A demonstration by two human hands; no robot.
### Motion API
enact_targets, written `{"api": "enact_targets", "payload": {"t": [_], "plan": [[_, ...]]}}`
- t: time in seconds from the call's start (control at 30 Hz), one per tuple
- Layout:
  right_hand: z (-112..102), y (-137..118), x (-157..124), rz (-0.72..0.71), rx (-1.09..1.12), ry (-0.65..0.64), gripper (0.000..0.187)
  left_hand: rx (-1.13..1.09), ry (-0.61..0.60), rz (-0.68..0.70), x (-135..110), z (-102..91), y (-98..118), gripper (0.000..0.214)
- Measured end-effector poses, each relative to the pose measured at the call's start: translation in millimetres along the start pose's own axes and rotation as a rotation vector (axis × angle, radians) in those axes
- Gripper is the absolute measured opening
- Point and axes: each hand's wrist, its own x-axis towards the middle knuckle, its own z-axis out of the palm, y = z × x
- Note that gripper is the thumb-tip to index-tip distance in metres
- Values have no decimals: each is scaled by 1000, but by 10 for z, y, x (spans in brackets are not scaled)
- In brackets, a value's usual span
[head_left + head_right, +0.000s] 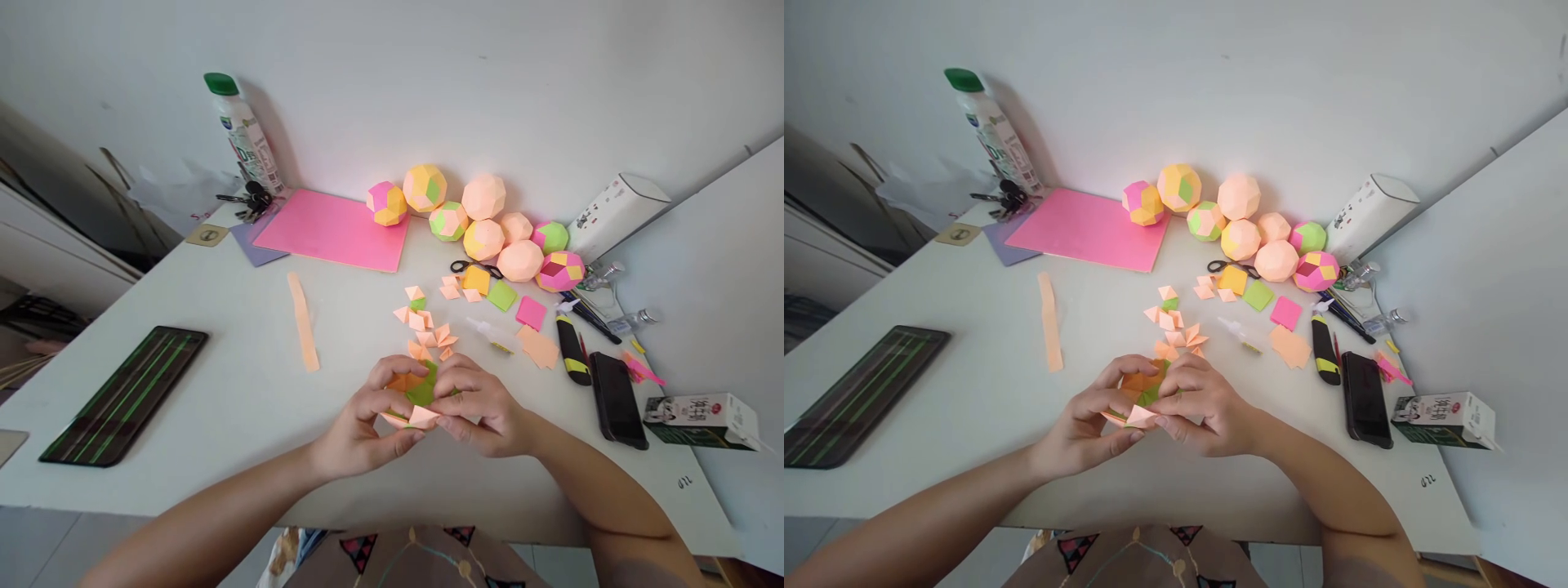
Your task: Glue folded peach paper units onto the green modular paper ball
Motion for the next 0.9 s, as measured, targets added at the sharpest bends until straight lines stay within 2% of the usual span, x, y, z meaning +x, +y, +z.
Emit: {"api": "enact_targets", "payload": {"t": [0.37, 0.47, 0.53, 0.6, 0.63, 0.7, 0.73, 0.83, 0.9], "plan": [[-36, -40, 2, -119, -212, -34, 18, 199, 19, 126, 17, -10, 51, 12], [-97, -53, 17, -125, -186, -69, 16, 220, 10, 114, 20, -29, 71, 13], [-180, -34, 27, -94, -93, -115, 19, 198, -8, 91, 30, -42, 80, 13], [-271, 35, 23, 5, -1, -88, 25, 100, -58, 40, 43, -49, 78, 12], [-309, 90, 13, 98, 1, -18, 26, 27, -97, -5, 49, -48, 71, 11], [-350, 229, -24, 361, -120, 128, 24, -131, -186, -135, 52, -36, 48, 9], [-350, 304, -49, 475, -226, 134, 20, -190, -233, -217, 49, -26, 32, 12], [-281, 480, -114, 716, -451, -63, 13, -279, -320, -354, 21, 5, -20, 22], [-213, 520, -133, 807, -549, -112, 12, -277, -340, -372, 1, 17, -47, 22]]}}
